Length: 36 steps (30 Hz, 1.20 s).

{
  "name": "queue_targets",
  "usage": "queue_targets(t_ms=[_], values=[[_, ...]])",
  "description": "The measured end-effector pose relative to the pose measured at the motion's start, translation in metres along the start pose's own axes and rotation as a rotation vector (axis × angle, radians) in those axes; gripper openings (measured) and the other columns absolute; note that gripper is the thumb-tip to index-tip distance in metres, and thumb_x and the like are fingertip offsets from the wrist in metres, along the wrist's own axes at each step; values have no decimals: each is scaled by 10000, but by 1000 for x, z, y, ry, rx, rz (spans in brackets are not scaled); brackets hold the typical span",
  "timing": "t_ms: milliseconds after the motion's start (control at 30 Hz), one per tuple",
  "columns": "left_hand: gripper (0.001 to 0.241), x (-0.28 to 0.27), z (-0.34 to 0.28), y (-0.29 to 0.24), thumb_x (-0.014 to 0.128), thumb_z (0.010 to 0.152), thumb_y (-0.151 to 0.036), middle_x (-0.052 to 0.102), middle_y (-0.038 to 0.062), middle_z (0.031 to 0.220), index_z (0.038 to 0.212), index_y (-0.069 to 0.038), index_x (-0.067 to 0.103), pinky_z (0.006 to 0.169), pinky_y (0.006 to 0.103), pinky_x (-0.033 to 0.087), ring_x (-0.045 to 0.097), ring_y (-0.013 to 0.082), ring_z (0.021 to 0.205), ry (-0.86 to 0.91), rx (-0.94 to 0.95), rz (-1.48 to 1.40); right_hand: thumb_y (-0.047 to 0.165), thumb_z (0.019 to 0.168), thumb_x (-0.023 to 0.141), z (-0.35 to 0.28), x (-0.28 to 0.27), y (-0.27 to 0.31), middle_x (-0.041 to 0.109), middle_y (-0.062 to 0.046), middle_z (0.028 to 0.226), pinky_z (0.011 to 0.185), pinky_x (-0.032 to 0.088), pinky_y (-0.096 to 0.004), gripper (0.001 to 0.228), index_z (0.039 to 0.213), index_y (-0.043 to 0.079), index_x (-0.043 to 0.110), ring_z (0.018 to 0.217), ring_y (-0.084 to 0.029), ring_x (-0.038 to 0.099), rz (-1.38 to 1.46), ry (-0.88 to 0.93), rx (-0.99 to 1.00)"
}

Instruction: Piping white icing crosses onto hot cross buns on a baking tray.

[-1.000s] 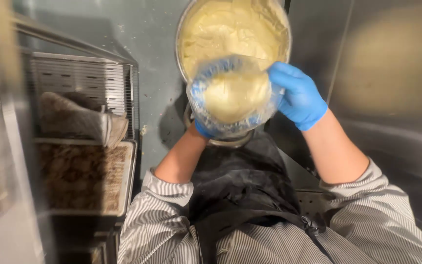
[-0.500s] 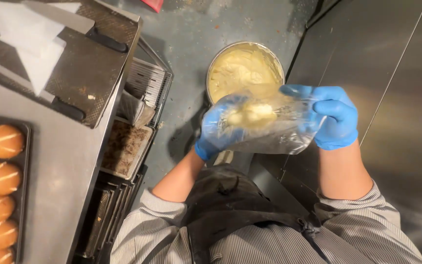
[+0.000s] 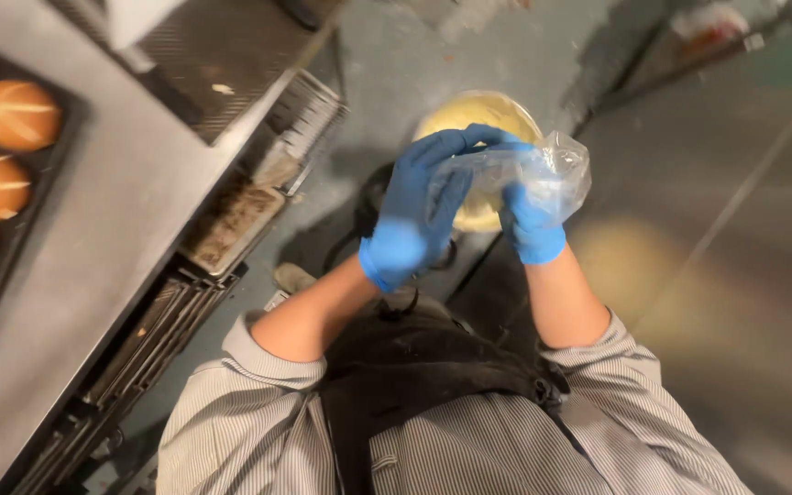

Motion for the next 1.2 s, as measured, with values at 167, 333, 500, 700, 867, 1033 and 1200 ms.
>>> queue_targets(t_ms=[167, 333, 500, 700, 867, 1033, 1200], values=[[808, -61, -33, -11, 756, 847, -234, 535, 199, 1424, 1500, 13, 349, 1132, 504, 391, 549, 392, 1269, -110, 146, 392, 456, 1120, 534, 33, 76, -2, 642, -174, 1311, 1102, 474, -385, 564, 1404, -24, 619, 1217, -277, 585, 170, -227, 376], [495, -142, -79, 17, 678, 1038, -158, 545, 60, 1473, 1485, -161, 463, 1252, 436, 360, 565, 269, 1369, -204, 268, 383, 580, 1110, 437, 84, 190, 43, 422, -125, 1633, 1293, 311, -356, 710, 1571, 41, 422, 1529, -231, 400, 304, -21, 148], [413, -224, -84, -10, 659, 1020, -270, 571, -8, 1455, 1403, -237, 509, 1293, 531, 255, 568, 206, 1407, -100, 282, 817, 607, 1154, 373, 124, 268, 51, 357, -110, 1656, 1285, 371, -392, 614, 1412, 69, 514, 1511, -233, 426, 216, 132, 1], [661, -281, -61, -17, 601, 961, -484, 401, 91, 1541, 1471, -124, 382, 1268, 620, 145, 384, 277, 1473, 151, 16, 990, 566, 1155, 423, 176, 334, -1, 433, -103, 1475, 1229, 399, -432, 523, 1307, 78, 536, 1396, -253, 475, 490, 93, 129], [945, -303, -41, 5, 544, 909, -675, 250, 185, 1617, 1532, -20, 269, 1245, 702, 48, 220, 345, 1531, 393, -259, 1073, 532, 1157, 465, 197, 371, -68, 497, -97, 1324, 1182, 422, -466, 459, 1218, 87, 555, 1300, -269, 515, 702, 63, 286], [645, -307, -35, 46, 589, 1066, -483, 438, 188, 1609, 1519, -42, 464, 1295, 719, 97, 372, 361, 1535, 67, -158, 1287, 498, 1158, 506, 232, 375, -134, 560, -91, 1174, 1135, 446, -500, 409, 1130, 96, 573, 1204, -285, 556, 847, 66, 466], [646, -387, -81, 9, 670, 961, -504, 543, 186, 1455, 1423, -67, 559, 1229, 670, 243, 467, 374, 1419, -456, 50, 973, 464, 1160, 548, 277, 381, -152, 624, -84, 1023, 1088, 469, -533, 381, 1042, 105, 592, 1108, -301, 596, 971, 56, 707]])
Point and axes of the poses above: each hand's wrist, its own z-axis towards the middle knuckle, its own x-axis out of the palm, y = z × x, the point moved 7 cm from there along z, towards the middle knuckle
